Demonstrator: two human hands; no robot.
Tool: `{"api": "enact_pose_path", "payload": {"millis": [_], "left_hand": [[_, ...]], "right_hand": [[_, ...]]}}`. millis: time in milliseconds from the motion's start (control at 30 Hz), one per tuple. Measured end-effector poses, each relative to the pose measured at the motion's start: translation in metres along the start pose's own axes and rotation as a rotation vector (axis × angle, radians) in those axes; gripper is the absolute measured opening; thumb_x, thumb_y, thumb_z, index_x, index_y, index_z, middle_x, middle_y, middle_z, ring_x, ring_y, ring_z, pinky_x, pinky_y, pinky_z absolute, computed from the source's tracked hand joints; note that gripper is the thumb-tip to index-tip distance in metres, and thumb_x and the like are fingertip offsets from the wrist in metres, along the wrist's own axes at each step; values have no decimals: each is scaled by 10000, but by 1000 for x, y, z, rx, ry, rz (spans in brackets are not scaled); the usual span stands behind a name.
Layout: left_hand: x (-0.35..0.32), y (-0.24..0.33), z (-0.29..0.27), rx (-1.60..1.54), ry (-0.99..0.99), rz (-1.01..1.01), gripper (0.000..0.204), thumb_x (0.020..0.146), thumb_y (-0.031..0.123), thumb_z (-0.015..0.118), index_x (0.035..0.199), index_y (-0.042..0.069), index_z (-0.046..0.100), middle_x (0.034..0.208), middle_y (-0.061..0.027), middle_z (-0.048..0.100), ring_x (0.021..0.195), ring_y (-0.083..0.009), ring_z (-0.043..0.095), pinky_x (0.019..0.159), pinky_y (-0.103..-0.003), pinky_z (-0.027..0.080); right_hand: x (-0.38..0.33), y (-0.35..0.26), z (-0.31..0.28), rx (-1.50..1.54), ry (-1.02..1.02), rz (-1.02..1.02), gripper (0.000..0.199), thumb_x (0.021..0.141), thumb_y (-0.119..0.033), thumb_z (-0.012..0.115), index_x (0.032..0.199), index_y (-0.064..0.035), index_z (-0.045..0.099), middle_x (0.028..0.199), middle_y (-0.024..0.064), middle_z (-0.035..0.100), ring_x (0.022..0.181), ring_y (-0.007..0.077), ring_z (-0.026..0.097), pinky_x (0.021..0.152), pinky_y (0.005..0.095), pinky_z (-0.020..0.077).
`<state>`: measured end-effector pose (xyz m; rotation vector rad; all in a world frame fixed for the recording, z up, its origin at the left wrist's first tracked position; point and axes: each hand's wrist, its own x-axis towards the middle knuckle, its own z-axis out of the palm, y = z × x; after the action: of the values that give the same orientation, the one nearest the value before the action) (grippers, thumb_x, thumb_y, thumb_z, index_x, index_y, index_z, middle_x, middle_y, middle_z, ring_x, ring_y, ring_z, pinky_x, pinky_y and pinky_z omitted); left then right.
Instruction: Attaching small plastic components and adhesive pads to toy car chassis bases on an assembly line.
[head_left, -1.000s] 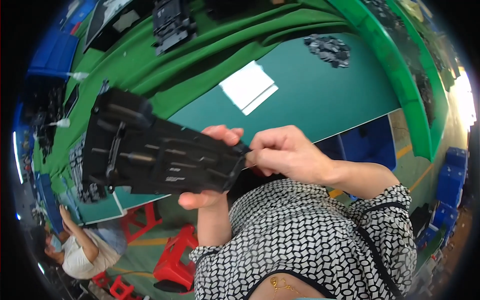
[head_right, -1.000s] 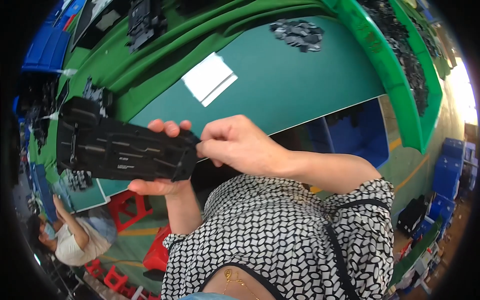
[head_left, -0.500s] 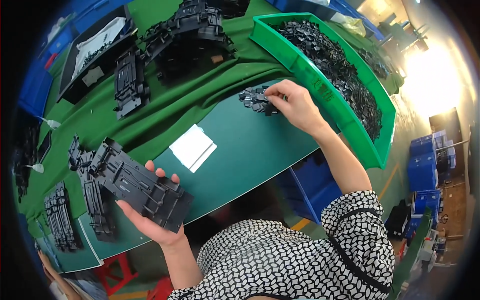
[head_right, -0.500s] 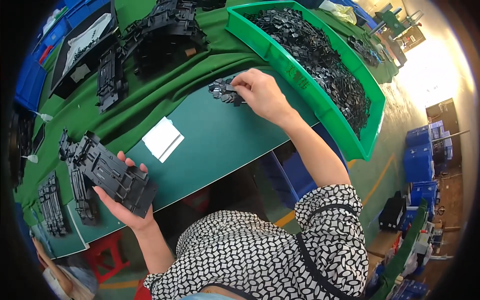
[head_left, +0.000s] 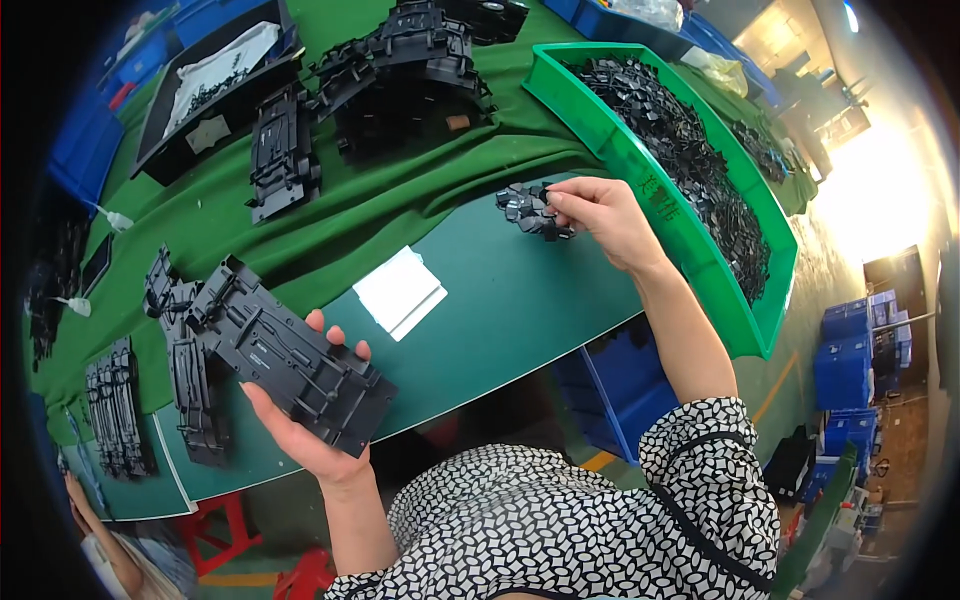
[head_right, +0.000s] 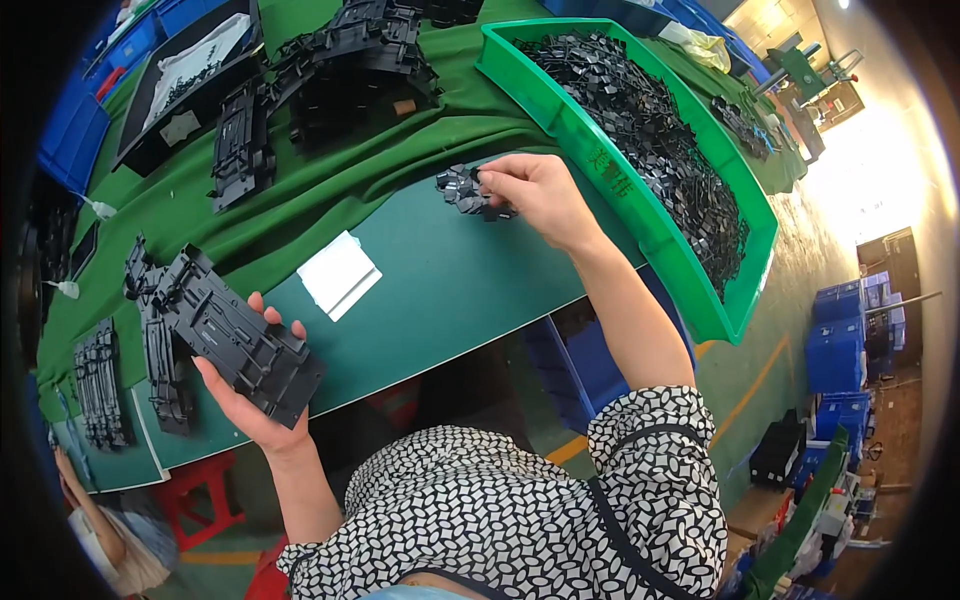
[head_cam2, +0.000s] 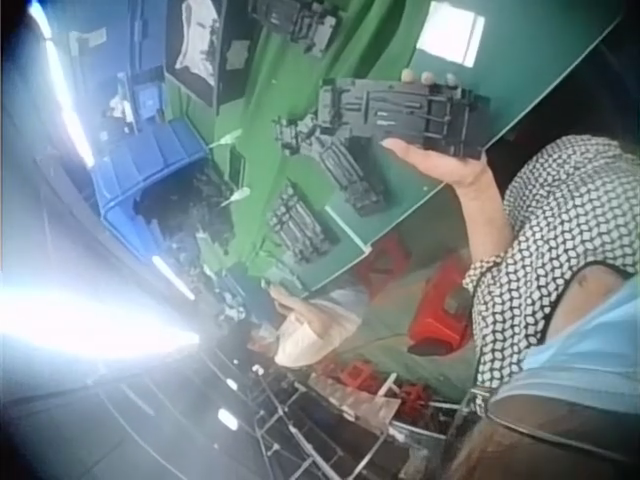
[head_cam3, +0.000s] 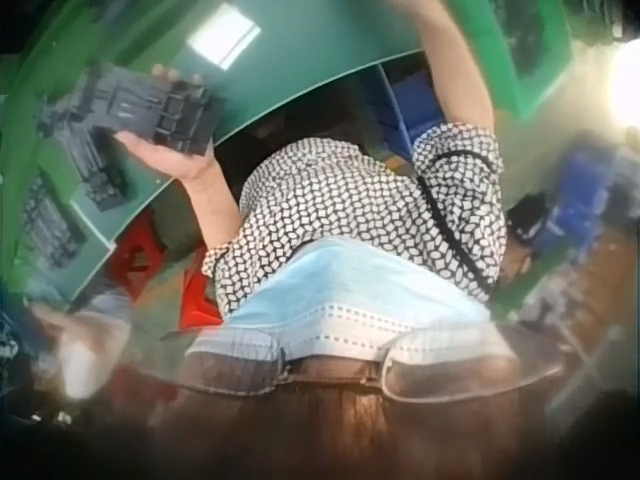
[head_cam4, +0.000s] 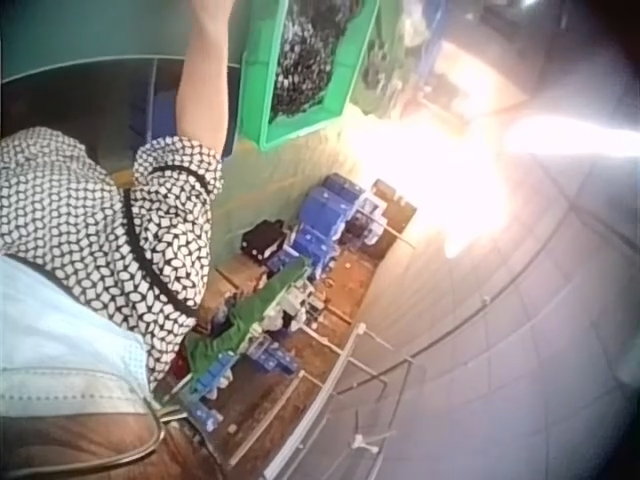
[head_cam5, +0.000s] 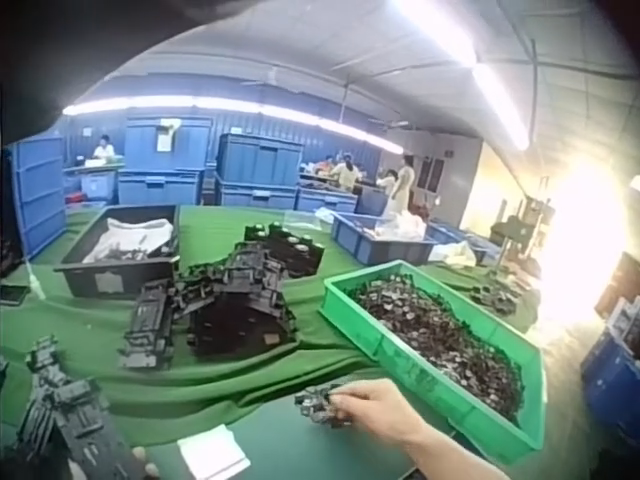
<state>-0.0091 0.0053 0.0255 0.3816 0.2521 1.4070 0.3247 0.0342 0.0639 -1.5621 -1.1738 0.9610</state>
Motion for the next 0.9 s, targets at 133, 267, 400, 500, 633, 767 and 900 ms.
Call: {"api": "enact_pose_path", "payload": {"millis": [133, 267, 400, 500, 633, 767, 900], "left_hand": [[-1, 0, 0, 9, 18, -3, 630, 938, 501, 352, 1389, 67, 280, 1329, -213, 416, 1095, -302, 510, 921, -510, 426], [-4, 2, -1, 7, 42, 13, 632, 935, 505, 355, 1389, 70, 284, 1328, -214, 417, 1094, -300, 512, 918, -511, 426], [-2, 2, 1, -41, 71, -31, 677, 908, 574, 348, 1374, 85, 315, 1291, -201, 457, 1097, -304, 521, 922, -521, 431], [-1, 1, 1, -73, 52, -36, 693, 913, 577, 330, 1366, 53, 313, 1288, -205, 458, 1094, -304, 526, 925, -505, 441], [0, -1, 1, -74, 51, -38, 700, 914, 578, 325, 1362, 40, 310, 1273, -207, 465, 1087, -306, 534, 907, -479, 471], [-2, 3, 1, -67, 75, -32, 671, 928, 553, 318, 1352, 33, 325, 1279, -217, 460, 1077, -304, 536, 909, -497, 458], [-1, 3, 1, -56, 49, -23, 677, 929, 558, 304, 1343, 23, 334, 1273, -216, 466, 1069, -301, 542, 896, -489, 470]], "right_hand": [[-13, -14, 11, 198, -72, 116, 157, 846, -97, 627, 914, 43, 642, 801, 83, 653, 676, 96, 595, 560, 190, 441], [-22, -25, 33, 317, -111, 200, 149, 837, -85, 635, 918, 39, 622, 791, 85, 650, 676, 94, 602, 552, 176, 437], [-26, -18, 51, 128, -260, 78, 133, 827, -65, 631, 929, 19, 628, 770, 53, 643, 689, 81, 601, 577, 186, 446], [-32, -24, 75, -52, -297, -52, 130, 823, -64, 626, 926, 11, 653, 756, 19, 633, 683, 71, 583, 613, 206, 456], [-24, -24, 100, -316, -270, -403, 122, 818, -60, 631, 920, 1, 659, 827, 71, 632, 721, 155, 612, 636, 261, 478], [-18, -28, 121, -492, -293, -611, 112, 805, -25, 626, 913, 2, 635, 860, 112, 620, 769, 230, 612, 665, 293, 483], [-10, -25, 131, -681, -282, -826, 78, 792, -25, 625, 864, -7, 601, 834, 114, 587, 746, 279, 591, 652, 343, 489]]}}
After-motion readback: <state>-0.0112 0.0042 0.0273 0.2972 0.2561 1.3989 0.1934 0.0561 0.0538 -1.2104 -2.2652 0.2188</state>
